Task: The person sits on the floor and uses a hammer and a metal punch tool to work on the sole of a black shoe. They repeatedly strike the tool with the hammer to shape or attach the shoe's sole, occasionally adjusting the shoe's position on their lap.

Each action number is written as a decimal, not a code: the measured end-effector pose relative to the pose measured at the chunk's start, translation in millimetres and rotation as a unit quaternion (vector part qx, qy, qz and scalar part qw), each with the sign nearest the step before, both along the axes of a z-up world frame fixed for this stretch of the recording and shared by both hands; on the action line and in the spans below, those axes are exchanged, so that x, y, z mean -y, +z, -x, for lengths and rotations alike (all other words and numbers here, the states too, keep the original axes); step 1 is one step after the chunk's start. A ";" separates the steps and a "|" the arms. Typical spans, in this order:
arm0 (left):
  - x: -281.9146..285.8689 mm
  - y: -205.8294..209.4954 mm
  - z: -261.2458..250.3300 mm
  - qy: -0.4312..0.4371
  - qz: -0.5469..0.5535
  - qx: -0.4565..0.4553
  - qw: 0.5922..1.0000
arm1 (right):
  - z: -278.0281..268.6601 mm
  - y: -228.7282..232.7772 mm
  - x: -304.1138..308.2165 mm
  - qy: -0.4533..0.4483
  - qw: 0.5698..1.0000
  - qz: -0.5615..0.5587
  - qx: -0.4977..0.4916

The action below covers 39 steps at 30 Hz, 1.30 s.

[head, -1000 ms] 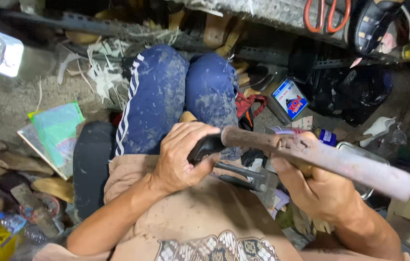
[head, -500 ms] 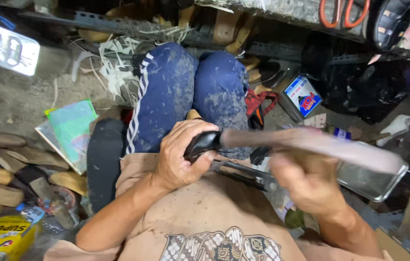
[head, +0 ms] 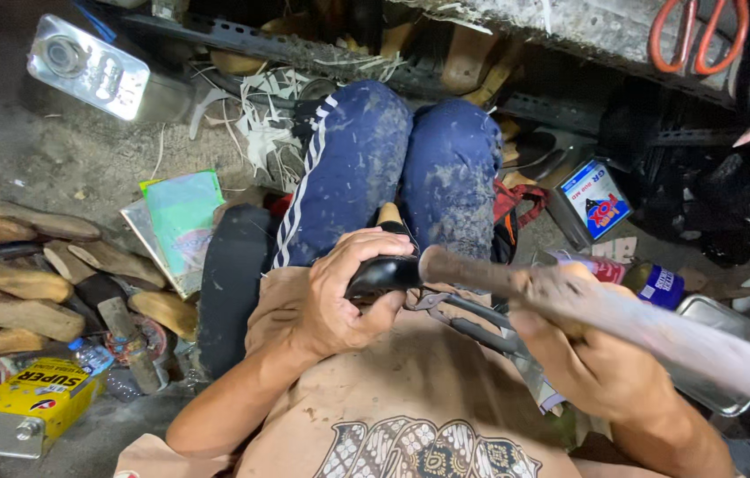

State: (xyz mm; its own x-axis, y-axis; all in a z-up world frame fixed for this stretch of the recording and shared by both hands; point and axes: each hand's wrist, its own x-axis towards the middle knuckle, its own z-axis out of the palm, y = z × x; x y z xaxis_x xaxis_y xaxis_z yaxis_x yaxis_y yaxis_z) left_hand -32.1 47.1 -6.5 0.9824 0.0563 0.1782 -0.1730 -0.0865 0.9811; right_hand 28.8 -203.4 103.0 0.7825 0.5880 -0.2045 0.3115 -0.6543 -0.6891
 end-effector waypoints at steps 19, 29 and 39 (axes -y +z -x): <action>-10.2 -10.0 -1.4 0.002 0.020 -0.011 1.000 | -15.0 1.7 -43.1 0.107 0.991 0.077 -0.012; -18.4 -12.4 3.6 0.011 0.055 -0.053 0.997 | 2.9 -27.7 -51.5 0.019 0.998 -0.050 -0.015; -11.0 -29.8 -3.8 0.071 0.110 0.021 0.991 | 0.6 -62.0 -53.9 -0.194 0.970 -0.126 -0.071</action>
